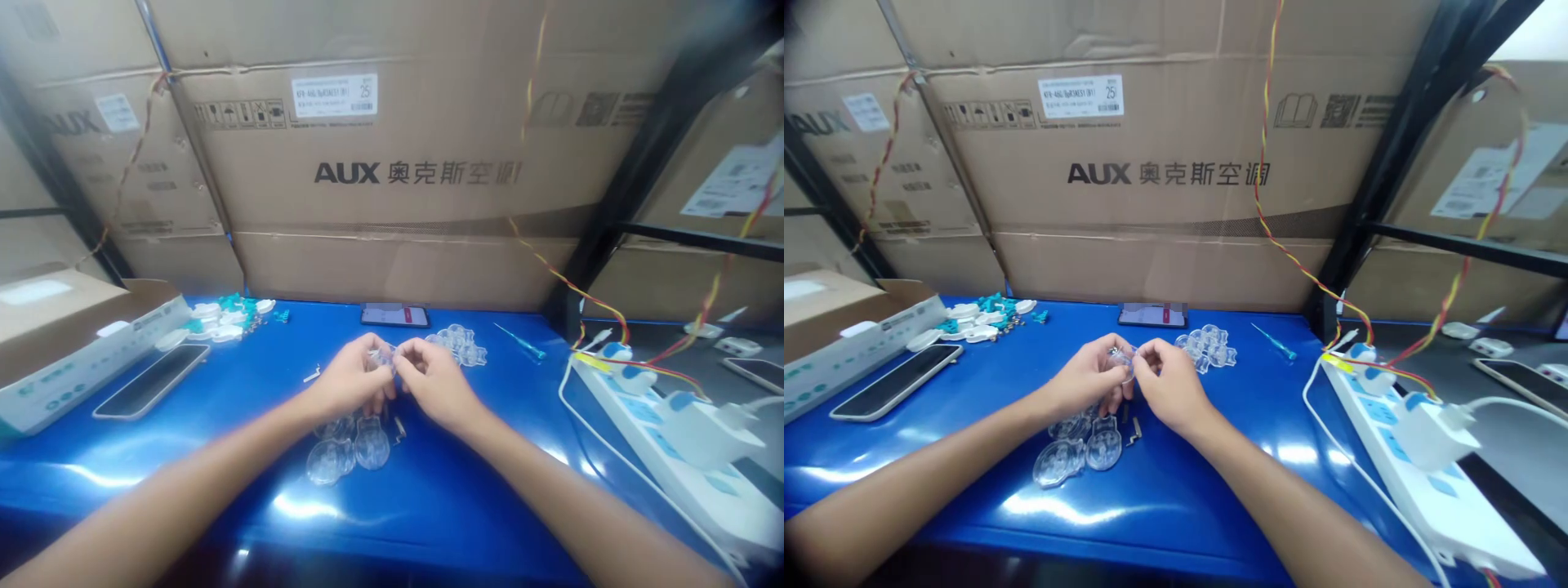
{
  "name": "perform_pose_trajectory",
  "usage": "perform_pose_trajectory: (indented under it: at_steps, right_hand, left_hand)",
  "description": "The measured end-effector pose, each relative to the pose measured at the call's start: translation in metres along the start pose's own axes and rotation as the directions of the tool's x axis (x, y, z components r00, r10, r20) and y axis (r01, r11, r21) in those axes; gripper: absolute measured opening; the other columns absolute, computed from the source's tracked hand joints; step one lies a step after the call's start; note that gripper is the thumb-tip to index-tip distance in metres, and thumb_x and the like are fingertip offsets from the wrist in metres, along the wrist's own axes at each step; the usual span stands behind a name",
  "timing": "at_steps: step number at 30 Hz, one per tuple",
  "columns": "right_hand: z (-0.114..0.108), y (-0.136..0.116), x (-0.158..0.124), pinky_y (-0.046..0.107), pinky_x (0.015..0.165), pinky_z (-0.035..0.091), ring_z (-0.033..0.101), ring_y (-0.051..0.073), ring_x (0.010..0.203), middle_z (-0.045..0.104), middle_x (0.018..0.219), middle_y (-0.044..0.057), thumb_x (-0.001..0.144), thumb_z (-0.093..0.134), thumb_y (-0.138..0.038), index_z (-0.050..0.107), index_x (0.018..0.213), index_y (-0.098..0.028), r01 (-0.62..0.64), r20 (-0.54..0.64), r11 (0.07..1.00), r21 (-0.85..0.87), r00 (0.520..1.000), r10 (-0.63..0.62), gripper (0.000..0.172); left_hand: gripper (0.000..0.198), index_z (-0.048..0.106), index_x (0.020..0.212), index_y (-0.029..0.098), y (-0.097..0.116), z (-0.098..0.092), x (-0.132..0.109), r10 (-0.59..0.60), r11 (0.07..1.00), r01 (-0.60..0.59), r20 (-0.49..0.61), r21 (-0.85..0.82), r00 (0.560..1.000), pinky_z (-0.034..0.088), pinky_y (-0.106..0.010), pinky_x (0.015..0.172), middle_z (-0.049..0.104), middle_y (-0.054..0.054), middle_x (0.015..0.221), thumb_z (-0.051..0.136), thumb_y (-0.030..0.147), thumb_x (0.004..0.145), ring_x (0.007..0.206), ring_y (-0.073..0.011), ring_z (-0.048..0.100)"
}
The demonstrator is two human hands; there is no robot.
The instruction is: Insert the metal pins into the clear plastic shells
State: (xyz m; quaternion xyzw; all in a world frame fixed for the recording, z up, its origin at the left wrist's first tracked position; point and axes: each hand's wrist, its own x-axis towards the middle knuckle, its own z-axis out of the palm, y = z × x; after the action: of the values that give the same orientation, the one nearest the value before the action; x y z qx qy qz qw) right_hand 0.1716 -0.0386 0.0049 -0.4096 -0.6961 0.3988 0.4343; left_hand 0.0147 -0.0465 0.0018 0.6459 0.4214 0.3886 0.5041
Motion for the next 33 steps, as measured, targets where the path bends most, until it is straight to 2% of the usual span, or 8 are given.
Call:
perform_pose_trajectory:
  at_steps: [8,13,17,20,23,26,29,33]
  right_hand:
    - [-0.001,-0.004,-0.001,0.025,0.054,0.041,0.054,0.013,0.054,0.058,0.057,-0.003,0.083,0.051,-0.025,0.057,0.074,-0.018,0.007,0.047,0.999,-0.054,0.999,-0.005,0.012]
    - [0.0,-0.004,-0.001,0.023,0.05,0.04,0.051,0.011,0.049,0.055,0.054,-0.004,0.082,0.052,-0.028,0.055,0.074,-0.019,-0.009,0.072,1.0,0.011,0.997,0.008,0.012]
    - [-0.008,-0.002,0.005,0.021,0.046,0.038,0.048,0.01,0.045,0.053,0.052,-0.005,0.082,0.053,-0.029,0.053,0.073,-0.018,-0.007,0.042,0.999,0.041,0.999,0.006,0.013]
    - [-0.028,0.001,0.016,0.02,0.041,0.036,0.045,0.009,0.041,0.053,0.049,-0.004,0.08,0.053,-0.026,0.053,0.072,-0.018,-0.085,0.013,0.996,-0.028,0.996,0.086,0.012]
    - [-0.052,0.004,0.025,0.019,0.039,0.036,0.046,0.009,0.039,0.053,0.046,-0.004,0.077,0.053,-0.02,0.053,0.07,-0.017,-0.192,-0.027,0.976,-0.104,0.981,0.191,0.008]
    - [-0.069,0.005,0.028,0.018,0.038,0.036,0.047,0.009,0.038,0.054,0.044,-0.003,0.074,0.055,-0.018,0.055,0.066,-0.016,-0.23,0.031,0.952,-0.202,0.97,0.24,0.008]
    - [-0.075,0.005,0.027,0.019,0.036,0.034,0.045,0.009,0.035,0.056,0.044,-0.001,0.075,0.056,-0.02,0.058,0.065,-0.015,-0.222,0.114,0.915,-0.337,0.955,0.273,0.011]
    - [-0.072,0.005,0.025,0.018,0.036,0.034,0.048,0.009,0.036,0.059,0.047,0.0,0.076,0.056,-0.023,0.06,0.064,-0.015,-0.186,0.146,0.875,-0.447,0.95,0.276,0.015]
  left_hand:
    - [0.026,0.044,0.102,0.019,-0.002,0.001,-0.002,-0.016,0.997,0.017,-0.014,0.071,1.0,0.04,-0.017,0.031,0.062,0.002,0.058,0.053,0.021,0.078,0.036,-0.0109,0.053]
    - [0.025,0.044,0.102,0.019,0.007,-0.001,-0.004,-0.027,0.996,0.027,-0.004,0.079,1.0,0.039,-0.017,0.031,0.062,0.002,0.057,0.055,0.025,0.08,0.035,-0.0104,0.052]
    - [0.028,0.044,0.104,0.017,0.012,-0.005,-0.003,0.023,0.999,-0.025,0.041,0.04,0.999,0.042,-0.019,0.035,0.064,-0.001,0.06,0.055,0.032,0.083,0.039,-0.0121,0.056]
    - [0.032,0.044,0.105,0.017,0.01,-0.009,-0.001,0.062,0.998,-0.061,0.016,-0.01,0.998,0.043,-0.02,0.036,0.066,-0.003,0.064,0.056,0.039,0.085,0.041,-0.0124,0.057]
    - [0.031,0.046,0.104,0.017,0.006,-0.014,0.003,0.09,0.996,-0.09,-0.065,0.008,0.994,0.042,-0.019,0.037,0.066,-0.003,0.066,0.055,0.04,0.086,0.042,-0.0115,0.057]
    - [0.027,0.049,0.1,0.016,0.0,-0.02,0.006,0.122,0.991,-0.113,-0.143,0.075,0.982,0.04,-0.017,0.038,0.065,-0.002,0.063,0.055,0.039,0.086,0.041,-0.0097,0.055]
    - [0.023,0.051,0.096,0.017,-0.004,-0.025,0.009,0.141,0.983,-0.115,-0.186,0.143,0.972,0.04,-0.017,0.039,0.064,0.0,0.061,0.054,0.037,0.086,0.041,-0.0085,0.052]
    - [0.02,0.054,0.091,0.016,-0.008,-0.028,0.011,0.152,0.97,-0.107,-0.205,0.216,0.967,0.039,-0.018,0.04,0.064,0.0,0.06,0.054,0.035,0.084,0.041,-0.0085,0.051]
